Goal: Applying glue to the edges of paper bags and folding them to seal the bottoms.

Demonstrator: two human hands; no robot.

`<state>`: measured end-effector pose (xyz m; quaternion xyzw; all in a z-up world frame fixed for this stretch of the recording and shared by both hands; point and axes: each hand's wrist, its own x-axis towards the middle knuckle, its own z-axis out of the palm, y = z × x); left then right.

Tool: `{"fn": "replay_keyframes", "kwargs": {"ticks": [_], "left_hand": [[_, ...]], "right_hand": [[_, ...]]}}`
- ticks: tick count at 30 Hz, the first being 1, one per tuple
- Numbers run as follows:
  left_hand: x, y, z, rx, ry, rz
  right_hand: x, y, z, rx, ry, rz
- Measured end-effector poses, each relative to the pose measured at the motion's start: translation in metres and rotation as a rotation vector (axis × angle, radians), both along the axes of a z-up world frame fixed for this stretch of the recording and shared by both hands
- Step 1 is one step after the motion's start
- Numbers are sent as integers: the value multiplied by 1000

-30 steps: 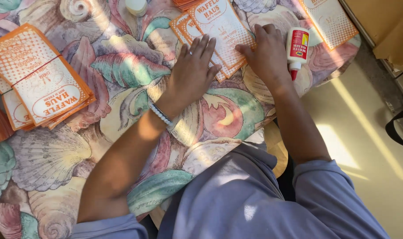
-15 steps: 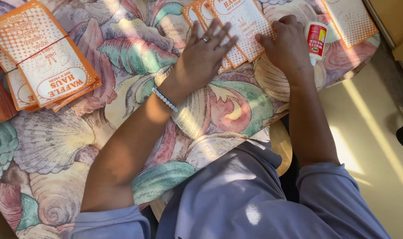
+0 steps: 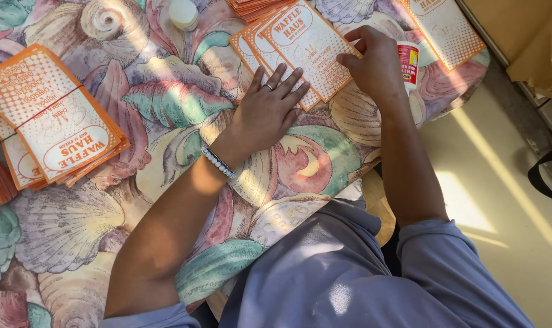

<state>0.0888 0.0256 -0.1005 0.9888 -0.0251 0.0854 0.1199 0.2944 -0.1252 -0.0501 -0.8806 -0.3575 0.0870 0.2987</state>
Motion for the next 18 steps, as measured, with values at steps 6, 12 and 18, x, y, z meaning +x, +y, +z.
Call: {"fn": "replay_keyframes", "kwargs": {"ticks": [6,12,18], "left_hand": [[2,-2,7,53,-35,85],[-3,7,37,90,-496,168],[-5,27,11,143,-461,-45]], "right_hand": [[-30,-20,-1,367,-260,210],[-74,-25,8,421,-495,525],[-67,-49,-3,238,-184,573]]}}
